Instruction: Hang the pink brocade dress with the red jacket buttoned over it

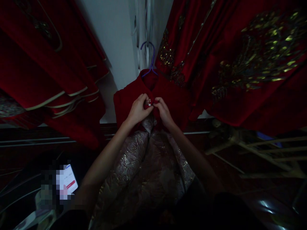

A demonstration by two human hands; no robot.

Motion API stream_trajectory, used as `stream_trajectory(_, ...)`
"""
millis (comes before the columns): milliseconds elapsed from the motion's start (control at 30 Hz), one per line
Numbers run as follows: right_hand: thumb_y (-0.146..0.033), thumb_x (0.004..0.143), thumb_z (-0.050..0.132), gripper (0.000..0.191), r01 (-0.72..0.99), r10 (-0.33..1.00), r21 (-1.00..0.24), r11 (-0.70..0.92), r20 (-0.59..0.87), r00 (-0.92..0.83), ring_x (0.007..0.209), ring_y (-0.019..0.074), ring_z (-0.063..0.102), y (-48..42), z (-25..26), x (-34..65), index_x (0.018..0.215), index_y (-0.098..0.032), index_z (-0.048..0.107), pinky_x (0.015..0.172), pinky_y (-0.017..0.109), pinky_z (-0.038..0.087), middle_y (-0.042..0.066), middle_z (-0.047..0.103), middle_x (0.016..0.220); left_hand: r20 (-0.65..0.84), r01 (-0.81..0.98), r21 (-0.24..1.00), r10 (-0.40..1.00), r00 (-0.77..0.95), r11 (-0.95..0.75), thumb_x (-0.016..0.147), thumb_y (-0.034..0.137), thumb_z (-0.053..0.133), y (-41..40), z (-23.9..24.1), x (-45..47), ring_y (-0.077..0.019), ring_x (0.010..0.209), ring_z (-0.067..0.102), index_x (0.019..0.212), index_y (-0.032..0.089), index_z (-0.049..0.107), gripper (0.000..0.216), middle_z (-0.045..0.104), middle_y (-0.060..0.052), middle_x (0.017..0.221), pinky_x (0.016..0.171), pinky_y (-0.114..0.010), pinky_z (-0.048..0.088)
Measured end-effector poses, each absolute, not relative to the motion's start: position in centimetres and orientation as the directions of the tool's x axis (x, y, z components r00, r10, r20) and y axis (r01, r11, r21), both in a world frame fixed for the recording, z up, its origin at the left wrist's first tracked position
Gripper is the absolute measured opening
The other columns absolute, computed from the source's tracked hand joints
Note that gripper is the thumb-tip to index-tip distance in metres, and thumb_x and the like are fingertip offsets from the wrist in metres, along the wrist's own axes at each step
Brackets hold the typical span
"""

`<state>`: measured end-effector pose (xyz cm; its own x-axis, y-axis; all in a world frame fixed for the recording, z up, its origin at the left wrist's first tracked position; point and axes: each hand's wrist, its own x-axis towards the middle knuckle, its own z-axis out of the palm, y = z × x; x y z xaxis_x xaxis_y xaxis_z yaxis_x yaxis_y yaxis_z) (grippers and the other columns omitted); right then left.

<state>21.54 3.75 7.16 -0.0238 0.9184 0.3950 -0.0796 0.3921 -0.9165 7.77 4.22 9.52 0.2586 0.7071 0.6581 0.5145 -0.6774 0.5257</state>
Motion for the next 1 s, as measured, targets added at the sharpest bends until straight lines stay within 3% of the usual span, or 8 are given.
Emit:
stream_trajectory(200, -0.034, 0.077, 0.058, 0.025, -0.049, 0.904, -0.905, 0.422, 0.424, -0.055, 0.078, 0.0128, 0.054, 3.4, 6.7, 22.2, 0.097, -0.025, 0.044, 0.074, 0.025, 0.047, -0.001, 0.052, 0.084, 0.575, 0.367, 0.772, 0.817, -0.053, -0.519, 0.073, 0.018, 0.063, 4.2, 5.2, 9.1, -0.015, 0.084, 0.062, 0.088, 0.017, 0.062, 0.015, 0.068, -0.003, 0.089, 0.082, -0.027, 0.046)
stream_trajectory(333, -0.038, 0.082, 0.057, 0.028, -0.012, 0.907, -0.911, 0.413, 0.413, -0.086, 0.072, 0.0124, 0.053, 3.1, 6.0, 22.7, 0.104, -0.026, 0.048, 0.059, 0.023, 0.045, 0.0, 0.053, 0.083, 0.498, 0.369, 0.833, 0.85, -0.172, -0.413, 0.074, 0.027, 0.066, 4.2, 3.8, 8.8, -0.0125, 0.064, 0.06, 0.088, 0.017, 0.069, 0.017, 0.07, 0.0, 0.076, 0.065, -0.023, 0.046)
stream_trajectory(400, -0.038, 0.083, 0.057, 0.026, 0.014, 0.906, -0.909, 0.416, 0.414, -0.09, 0.071, 0.012, 0.054, 3.1, 5.8, 22.8, 0.105, -0.025, 0.048, 0.055, 0.022, 0.044, 0.001, 0.056, 0.086, 0.512, 0.433, 0.801, 0.848, -0.135, -0.414, 0.077, 0.028, 0.064, 3.9, 3.9, 8.4, -0.0113, 0.057, 0.057, 0.089, 0.018, 0.071, 0.017, 0.069, 0.001, 0.071, 0.059, -0.022, 0.044)
stream_trajectory(567, -0.037, 0.088, 0.055, 0.023, 0.165, 0.857, -0.841, 0.515, 0.5, -0.129, 0.079, 0.0117, 0.06, 2.9, 5.8, 22.8, 0.106, -0.024, 0.051, 0.059, 0.022, 0.046, 0.003, 0.062, 0.1, 0.629, 0.612, 0.572, 0.771, 0.1, -0.546, 0.083, 0.021, 0.055, 2.8, 5.4, 7.7, -0.0151, 0.076, 0.065, 0.096, 0.017, 0.069, 0.019, 0.072, -0.005, 0.09, 0.073, -0.025, 0.047)
stream_trajectory(700, -0.035, 0.09, 0.052, 0.019, 0.282, 0.802, -0.752, 0.596, 0.577, -0.154, 0.082, 0.0128, 0.063, 2.2, 6.7, 23.0, 0.105, -0.022, 0.054, 0.062, 0.023, 0.048, 0.004, 0.064, 0.1, 0.614, 0.654, 0.45, 0.743, 0.268, -0.608, 0.086, 0.022, 0.051, 2.4, 6.5, 7.2, -0.0163, 0.073, 0.064, 0.098, 0.015, 0.067, 0.021, 0.071, -0.006, 0.086, 0.072, -0.026, 0.047)
stream_trajectory(833, -0.035, 0.09, 0.053, 0.019, 0.334, 0.783, -0.71, 0.619, 0.591, -0.194, 0.087, 0.014, 0.063, 1.5, 7.6, 23.4, 0.103, -0.021, 0.057, 0.069, 0.025, 0.05, 0.004, 0.065, 0.1, 0.612, 0.629, 0.443, 0.728, 0.309, -0.639, 0.087, 0.026, 0.051, 2.1, 7.0, 6.6, -0.0157, 0.075, 0.064, 0.1, 0.016, 0.066, 0.022, 0.071, -0.006, 0.089, 0.073, -0.025, 0.047)
stream_trajectory(1000, -0.038, 0.089, 0.053, 0.023, 0.286, 0.832, -0.781, 0.555, 0.523, -0.185, 0.087, 0.0149, 0.063, 1.5, 7.5, 23.8, 0.106, -0.023, 0.055, 0.068, 0.027, 0.052, 0.004, 0.066, 0.098, 0.612, 0.587, 0.491, 0.734, 0.294, -0.644, 0.089, 0.025, 0.049, 2.1, 7.0, 6.1, -0.0143, 0.077, 0.066, 0.1, 0.018, 0.066, 0.022, 0.072, -0.004, 0.093, 0.074, -0.023, 0.047)
